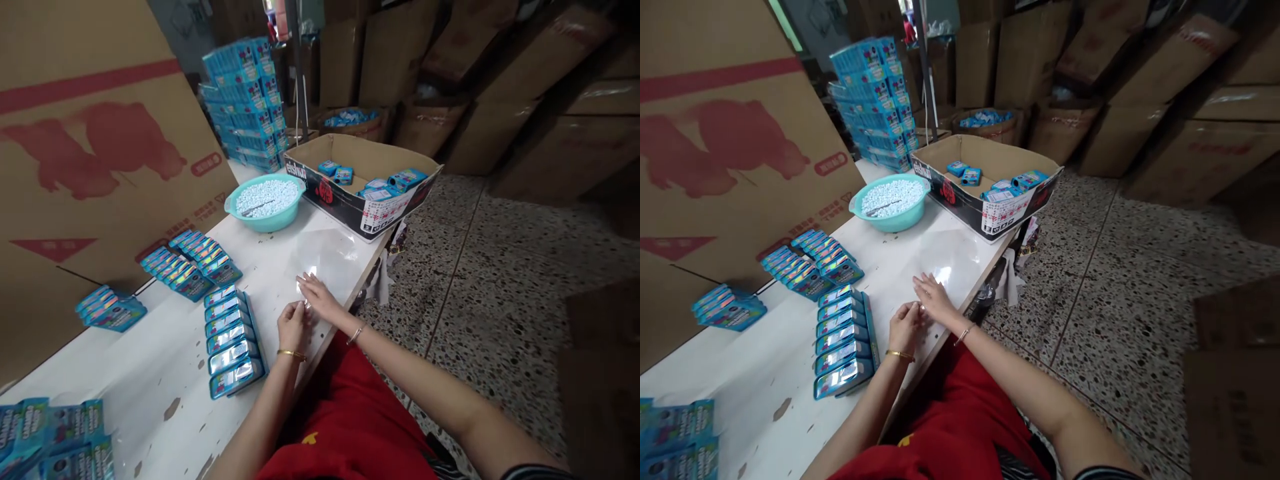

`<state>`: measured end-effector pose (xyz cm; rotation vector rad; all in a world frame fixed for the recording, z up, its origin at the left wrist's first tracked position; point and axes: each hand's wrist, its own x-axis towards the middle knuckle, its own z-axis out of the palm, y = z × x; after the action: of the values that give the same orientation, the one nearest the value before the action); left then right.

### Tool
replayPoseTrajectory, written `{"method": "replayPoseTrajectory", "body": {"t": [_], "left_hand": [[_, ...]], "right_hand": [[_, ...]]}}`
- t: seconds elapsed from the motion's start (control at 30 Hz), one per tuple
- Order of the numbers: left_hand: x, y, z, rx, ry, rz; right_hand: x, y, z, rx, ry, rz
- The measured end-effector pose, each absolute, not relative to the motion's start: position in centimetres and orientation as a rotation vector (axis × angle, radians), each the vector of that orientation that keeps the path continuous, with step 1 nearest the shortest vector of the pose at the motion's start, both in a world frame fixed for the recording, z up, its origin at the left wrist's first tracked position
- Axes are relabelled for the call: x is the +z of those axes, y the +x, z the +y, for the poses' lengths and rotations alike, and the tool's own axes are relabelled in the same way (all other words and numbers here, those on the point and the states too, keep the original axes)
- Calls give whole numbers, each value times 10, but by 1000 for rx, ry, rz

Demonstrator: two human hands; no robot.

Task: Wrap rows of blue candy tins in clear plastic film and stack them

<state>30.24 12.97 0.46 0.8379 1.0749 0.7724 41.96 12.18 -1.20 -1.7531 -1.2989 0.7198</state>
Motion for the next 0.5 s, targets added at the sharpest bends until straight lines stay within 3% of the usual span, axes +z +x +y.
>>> {"method": "replayPoseTrajectory", "body": {"t": [0.2,0.5], "left_hand": [[-10,291,126,871,960,1141],[-4,283,111,937,1017,1025]], "right_hand": [[-26,411,80,410,-1527,-1388],[-29,422,75,960,-1293,-1140]]}}
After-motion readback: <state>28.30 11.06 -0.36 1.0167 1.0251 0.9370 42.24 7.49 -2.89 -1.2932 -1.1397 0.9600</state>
